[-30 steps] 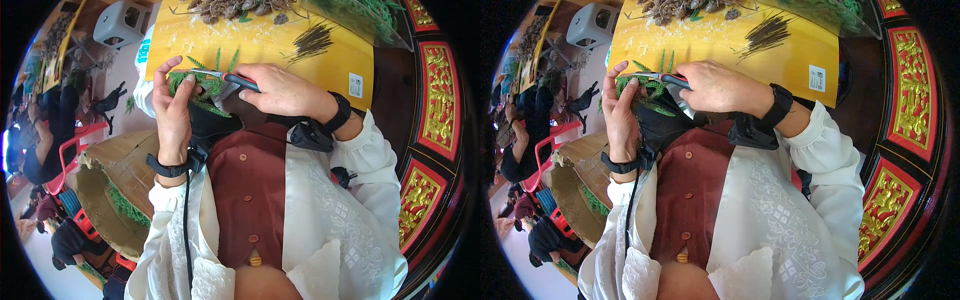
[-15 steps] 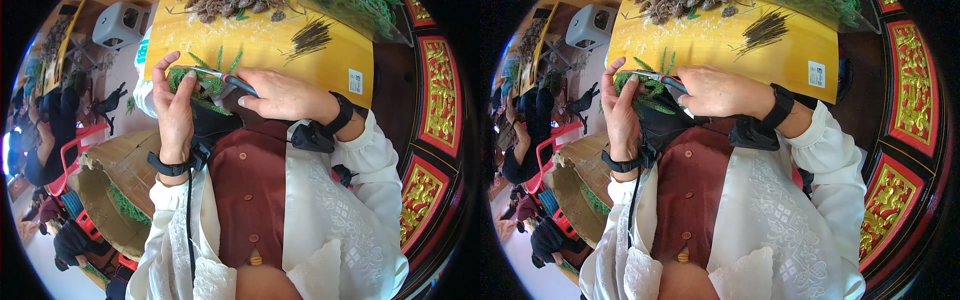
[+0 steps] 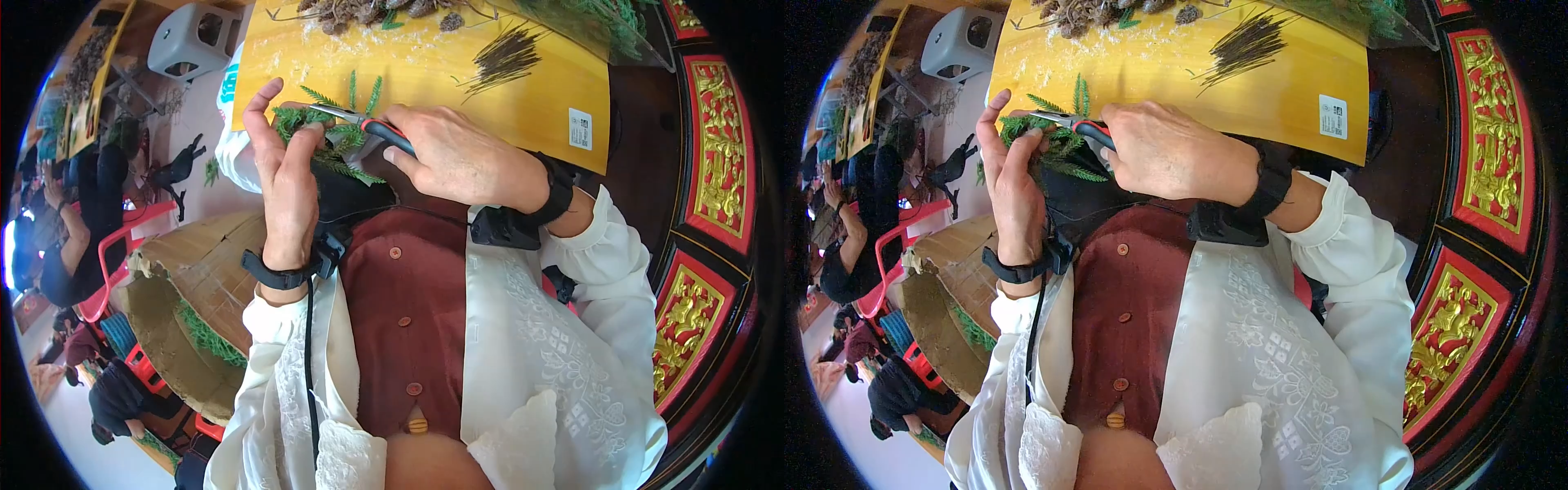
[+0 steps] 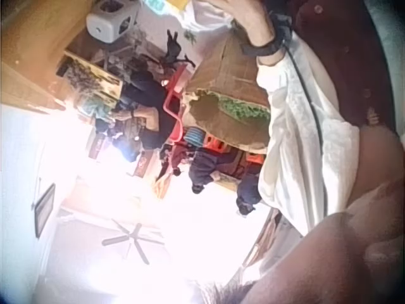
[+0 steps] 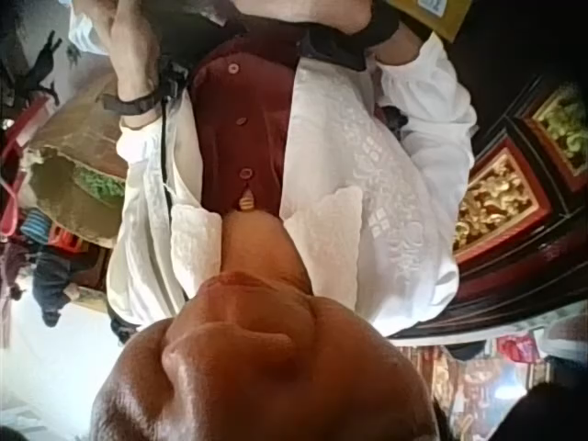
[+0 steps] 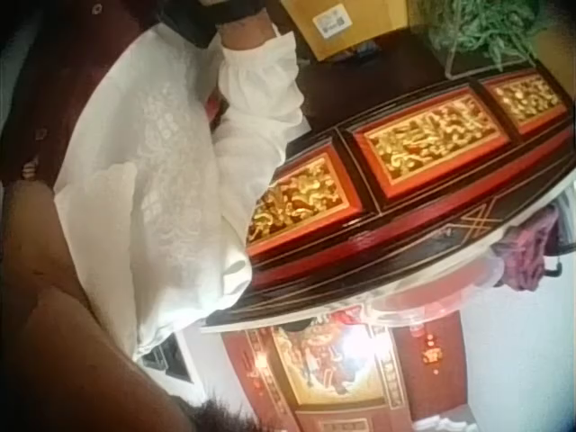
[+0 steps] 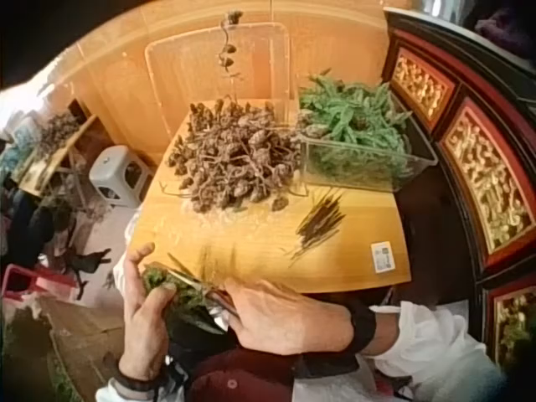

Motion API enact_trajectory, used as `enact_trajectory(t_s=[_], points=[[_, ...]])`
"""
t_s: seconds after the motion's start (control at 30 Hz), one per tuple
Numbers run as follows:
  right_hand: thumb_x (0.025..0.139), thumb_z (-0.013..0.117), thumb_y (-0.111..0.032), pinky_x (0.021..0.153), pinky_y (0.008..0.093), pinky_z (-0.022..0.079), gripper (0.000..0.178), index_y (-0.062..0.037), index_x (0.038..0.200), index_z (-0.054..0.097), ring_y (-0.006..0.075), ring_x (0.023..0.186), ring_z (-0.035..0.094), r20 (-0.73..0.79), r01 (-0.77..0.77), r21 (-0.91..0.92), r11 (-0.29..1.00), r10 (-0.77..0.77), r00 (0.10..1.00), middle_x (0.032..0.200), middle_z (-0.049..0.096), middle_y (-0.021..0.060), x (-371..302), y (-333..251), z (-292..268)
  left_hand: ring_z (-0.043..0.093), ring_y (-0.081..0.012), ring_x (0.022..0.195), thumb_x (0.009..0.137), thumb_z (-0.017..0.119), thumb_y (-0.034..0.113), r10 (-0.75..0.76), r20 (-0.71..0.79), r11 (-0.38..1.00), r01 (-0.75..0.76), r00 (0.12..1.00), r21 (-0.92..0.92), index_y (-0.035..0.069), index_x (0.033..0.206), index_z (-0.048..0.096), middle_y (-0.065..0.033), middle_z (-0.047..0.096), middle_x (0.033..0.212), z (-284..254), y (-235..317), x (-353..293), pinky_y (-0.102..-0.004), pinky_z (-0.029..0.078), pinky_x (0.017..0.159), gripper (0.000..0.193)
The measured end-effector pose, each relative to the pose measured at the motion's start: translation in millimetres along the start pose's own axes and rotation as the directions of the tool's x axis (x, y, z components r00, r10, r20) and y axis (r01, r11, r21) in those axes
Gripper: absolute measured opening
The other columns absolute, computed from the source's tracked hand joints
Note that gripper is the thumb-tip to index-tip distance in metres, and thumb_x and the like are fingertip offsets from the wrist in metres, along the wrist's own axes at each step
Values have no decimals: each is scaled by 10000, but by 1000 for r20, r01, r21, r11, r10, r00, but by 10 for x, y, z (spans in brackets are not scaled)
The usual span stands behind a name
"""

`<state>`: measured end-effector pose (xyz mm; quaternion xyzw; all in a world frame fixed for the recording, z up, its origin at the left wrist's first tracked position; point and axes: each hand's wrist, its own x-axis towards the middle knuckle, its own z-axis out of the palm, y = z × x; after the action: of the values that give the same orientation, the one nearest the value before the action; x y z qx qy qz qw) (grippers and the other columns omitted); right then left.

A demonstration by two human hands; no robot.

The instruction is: Trimming green plastic leaves and wiring brown decorative pods to assemble artificial plants.

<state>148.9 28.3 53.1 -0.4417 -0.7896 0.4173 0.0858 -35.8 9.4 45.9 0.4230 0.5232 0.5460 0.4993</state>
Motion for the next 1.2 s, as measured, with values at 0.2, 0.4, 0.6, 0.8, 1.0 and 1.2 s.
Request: enact_trajectory(t_s=[0.2, 0.4, 0.6, 0.8, 1.0, 1.2], points=[[838, 580, -106, 757, 485, 448, 246, 19, 1044, 531, 446, 867, 566, -34, -27, -58, 998, 25, 999, 880, 604, 253, -50, -60, -19, 489, -104, 824, 829, 484, -41, 40, -5, 992, -39, 999, 124, 66, 1291, 338, -71, 468, 1053, 27, -19, -24, -232, 435, 734, 496], [851, 579, -129, 748, 479, 446, 236, 8, 1040, 547, 438, 867, 565, -35, -1, 45, 999, 3, 999, 877, 606, 245, -54, -15, -10, 505, -108, 849, 830, 489, -37, -1, 12, 999, 2, 1000, -39, 71, 1293, 330, -72, 463, 1053, -1, 16, -36, -236, 446, 728, 501], [877, 562, -177, 746, 464, 444, 239, -6, 1045, 556, 424, 856, 564, 13, -9, 103, 995, 8, 1000, 877, 607, 229, -11, 55, -11, 523, -116, 777, 858, 509, -1, 43, -55, 997, -39, 998, 68, 58, 1249, 383, -50, 497, 983, 79, -2, -48, -227, 441, 730, 415], [897, 544, -202, 754, 445, 450, 249, -5, 1048, 558, 414, 846, 569, -63, 25, 56, 998, -21, 998, 878, 607, 222, -31, 85, 15, 520, -93, 737, 871, 565, 57, -188, 18, 982, 188, 982, 15, 20, 1056, 546, 5, 538, 815, -91, -78, -49, -210, 418, 744, 189], [900, 550, -212, 756, 430, 455, 253, 4, 1032, 550, 404, 847, 571, -5, -4, 85, 996, 4, 1000, 879, 606, 215, -2, 145, 38, 479, -58, 718, 878, 579, 89, -150, 75, 988, 147, 986, 44, 26, 890, 589, 29, 538, 746, -118, -106, -76, -211, 377, 682, 65], [899, 553, -205, 750, 439, 448, 242, 11, 1007, 530, 397, 864, 563, 36, -21, 116, 993, 17, 999, 886, 600, 208, -20, 92, -46, 433, -62, 676, 881, 567, 101, -146, 5, 989, 146, 989, 26, 28, 867, 574, 24, 518, 741, -3, -19, -124, -215, 344, 643, 74]])
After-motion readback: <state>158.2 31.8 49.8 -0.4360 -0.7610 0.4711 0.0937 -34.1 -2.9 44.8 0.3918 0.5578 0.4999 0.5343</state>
